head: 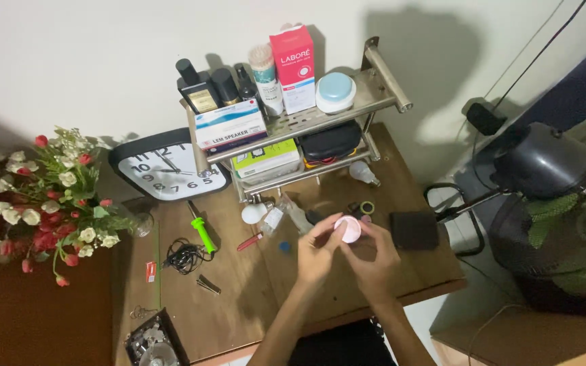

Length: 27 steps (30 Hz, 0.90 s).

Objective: The recorder organizes several personal care items, perfume bottles, and electronic components onto a small metal shelf on a desk.

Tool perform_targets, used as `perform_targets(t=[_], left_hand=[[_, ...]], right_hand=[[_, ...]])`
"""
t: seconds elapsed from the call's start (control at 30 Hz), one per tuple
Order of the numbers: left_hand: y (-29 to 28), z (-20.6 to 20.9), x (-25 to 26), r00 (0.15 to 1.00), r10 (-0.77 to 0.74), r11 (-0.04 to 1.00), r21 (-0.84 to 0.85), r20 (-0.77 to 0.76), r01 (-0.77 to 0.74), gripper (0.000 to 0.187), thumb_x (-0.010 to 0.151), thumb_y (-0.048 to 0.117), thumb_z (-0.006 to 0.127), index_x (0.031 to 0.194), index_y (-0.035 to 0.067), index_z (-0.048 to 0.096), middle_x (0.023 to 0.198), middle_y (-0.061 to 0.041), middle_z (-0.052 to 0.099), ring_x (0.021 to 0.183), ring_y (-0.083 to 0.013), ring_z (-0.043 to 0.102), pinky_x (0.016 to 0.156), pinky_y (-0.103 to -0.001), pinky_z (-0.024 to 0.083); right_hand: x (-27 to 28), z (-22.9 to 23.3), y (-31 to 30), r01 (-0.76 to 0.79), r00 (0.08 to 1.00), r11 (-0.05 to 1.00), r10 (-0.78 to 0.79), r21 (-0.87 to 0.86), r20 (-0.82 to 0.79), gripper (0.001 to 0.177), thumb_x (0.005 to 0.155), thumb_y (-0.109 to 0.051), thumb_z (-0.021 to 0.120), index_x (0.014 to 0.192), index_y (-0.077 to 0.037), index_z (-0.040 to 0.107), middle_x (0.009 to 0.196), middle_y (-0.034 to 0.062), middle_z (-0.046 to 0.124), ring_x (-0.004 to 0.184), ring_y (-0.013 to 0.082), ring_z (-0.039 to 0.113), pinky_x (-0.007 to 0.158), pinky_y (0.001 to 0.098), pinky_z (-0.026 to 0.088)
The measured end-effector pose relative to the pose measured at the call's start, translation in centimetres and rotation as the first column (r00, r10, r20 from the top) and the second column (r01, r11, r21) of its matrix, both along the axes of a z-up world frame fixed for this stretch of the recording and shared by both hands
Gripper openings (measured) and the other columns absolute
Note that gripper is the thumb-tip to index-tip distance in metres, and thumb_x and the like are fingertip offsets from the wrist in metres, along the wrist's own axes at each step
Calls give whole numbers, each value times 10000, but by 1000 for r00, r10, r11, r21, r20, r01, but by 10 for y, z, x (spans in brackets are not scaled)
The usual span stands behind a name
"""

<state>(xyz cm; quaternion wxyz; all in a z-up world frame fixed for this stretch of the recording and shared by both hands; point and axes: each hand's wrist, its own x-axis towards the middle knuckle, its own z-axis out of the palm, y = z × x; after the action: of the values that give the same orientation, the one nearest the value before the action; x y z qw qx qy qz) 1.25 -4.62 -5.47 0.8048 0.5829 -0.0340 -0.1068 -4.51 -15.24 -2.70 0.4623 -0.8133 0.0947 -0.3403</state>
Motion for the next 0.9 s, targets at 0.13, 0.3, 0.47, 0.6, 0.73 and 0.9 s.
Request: perform_targets(t=[0.13, 0.3, 0.47, 0.6, 0.73, 0.9], left_hand=[[4, 28, 4, 1000, 30, 999, -18, 0, -30, 313, 952, 112, 733, 1239, -13, 733, 1116, -84, 775, 998, -122, 698, 919, -279, 557], [9, 66, 14, 993, 38, 998, 53, 107, -44, 295, 989, 120, 685, 1254, 2, 735, 1095, -60, 758, 972, -84, 662, 873, -241, 531], [5, 84, 33, 983, 34, 997, 56, 178, -44, 291, 1008, 121, 668, 1259, -6, 741, 1029, -39, 715, 931, -71, 641, 817, -225, 512], [0, 100, 51, 984, 24, 998, 51, 176, -33, 300, 1021, 130, 655, 1278, -2, 738, 1006, -27, 705, 898, -61, 622, 788, -220, 499], [-6, 161, 62, 953, 43, 968, 223, 299, -114, 318, 987, 121, 674, 1282, 13, 726, 1033, -53, 720, 886, -98, 651, 782, -239, 516], [-19, 193, 86, 699, 57, 855, 327, 713, -403, 342, 982, 65, 674, 1305, -46, 661, 1262, -180, 676, 1131, -289, 687, 981, -340, 532]], right_hand=[[6, 35, 3, -23, 1000, 1000, 23, 20, -3, 544, 745, -87, 886, 1232, -47, 646, 1241, 130, 683, 997, 197, 730, 837, 301, 606], [18, 56, -3, -99, 993, 994, 102, -54, 61, 606, 751, -86, 891, 1298, -49, 632, 1233, 136, 667, 1045, 211, 697, 817, 292, 611], [38, 88, -10, -129, 990, 987, 133, -97, 39, 653, 714, -97, 904, 1307, -49, 635, 1218, 124, 673, 957, 196, 690, 744, 290, 590], [59, 108, -20, -167, 966, 956, 208, -242, 155, 598, 740, -101, 892, 1284, -68, 645, 1247, 104, 690, 1087, 224, 688, 819, 281, 616], [88, 133, -39, -181, 970, 946, 217, -269, 111, 619, 729, -135, 886, 1297, -66, 650, 1217, 99, 701, 1053, 217, 696, 841, 309, 607], [140, 157, -68, -301, 946, 919, 321, -255, 43, 611, 757, -239, 851, 1301, -50, 645, 1223, 149, 688, 1110, 265, 694, 927, 382, 572]])
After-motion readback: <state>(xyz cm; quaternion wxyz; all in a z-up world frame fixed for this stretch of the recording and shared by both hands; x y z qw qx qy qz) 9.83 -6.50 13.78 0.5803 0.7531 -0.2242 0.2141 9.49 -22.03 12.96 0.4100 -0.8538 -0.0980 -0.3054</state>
